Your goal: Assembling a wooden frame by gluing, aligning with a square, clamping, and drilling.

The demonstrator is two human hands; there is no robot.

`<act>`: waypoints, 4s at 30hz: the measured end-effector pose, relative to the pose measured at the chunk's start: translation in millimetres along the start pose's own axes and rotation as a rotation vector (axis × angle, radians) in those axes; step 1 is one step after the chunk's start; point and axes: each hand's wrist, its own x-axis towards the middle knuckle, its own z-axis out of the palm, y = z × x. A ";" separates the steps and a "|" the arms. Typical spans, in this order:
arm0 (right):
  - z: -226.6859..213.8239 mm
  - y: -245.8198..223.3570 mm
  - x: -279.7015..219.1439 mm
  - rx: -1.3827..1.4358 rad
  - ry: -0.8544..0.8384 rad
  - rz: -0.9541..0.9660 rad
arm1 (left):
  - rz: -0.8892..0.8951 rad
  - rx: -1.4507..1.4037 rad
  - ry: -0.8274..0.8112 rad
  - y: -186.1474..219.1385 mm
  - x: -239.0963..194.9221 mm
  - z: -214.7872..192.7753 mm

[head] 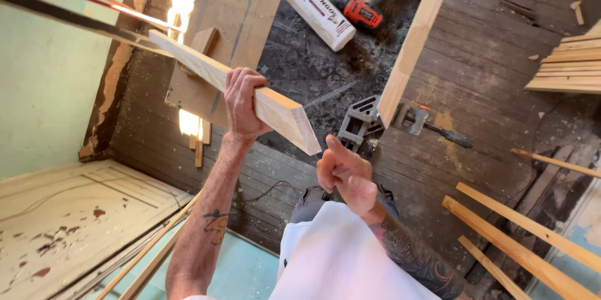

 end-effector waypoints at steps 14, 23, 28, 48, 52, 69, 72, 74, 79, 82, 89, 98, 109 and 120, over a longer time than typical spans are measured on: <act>-112.6 -67.9 -81.4 -1.134 0.428 0.402 | 0.057 0.218 -0.590 -47.2 -111.5 134.9; -118.8 -26.0 -87.4 -1.358 0.390 0.495 | 0.089 0.392 -0.777 -79.0 -177.7 178.9; -132.6 -16.8 -105.8 -1.386 0.385 0.546 | 0.111 0.472 -0.858 -87.0 -199.4 190.3; -147.5 56.8 -155.4 -1.208 0.920 0.393 | -0.095 0.215 -0.875 -206.5 -110.4 11.7; -174.4 78.2 -181.5 -1.095 0.979 0.367 | -0.013 0.421 -0.893 -283.6 -134.7 -27.7; -148.2 83.6 -146.1 -1.097 1.325 0.508 | 0.078 0.619 -1.186 -319.8 -142.9 -47.0; -138.5 75.3 -154.0 -1.081 1.295 0.447 | 0.067 0.570 -1.195 -314.9 -131.9 -50.0; -119.0 53.2 -141.9 -0.865 1.300 0.372 | 0.070 0.575 -1.175 -312.6 -137.8 -41.2; -81.2 13.5 -106.5 -0.249 1.346 0.203 | 0.033 0.463 -1.078 -202.1 -100.6 13.3; -83.0 16.9 -109.9 0.033 1.352 0.137 | -0.063 0.147 -1.004 -151.3 -102.1 56.7; -91.1 49.3 -147.6 0.038 1.498 0.164 | -0.062 0.066 -1.016 -75.4 -148.4 124.0; -97.8 91.1 -219.0 -0.045 1.354 0.487 | 0.020 0.170 -0.985 -73.0 -170.5 130.9; -52.0 104.4 -228.0 -0.397 1.186 0.599 | -0.054 0.168 -0.989 -76.6 -170.7 137.1; -67.9 84.5 -228.0 0.468 1.494 0.162 | -0.158 -0.040 -0.858 -41.8 -151.8 133.5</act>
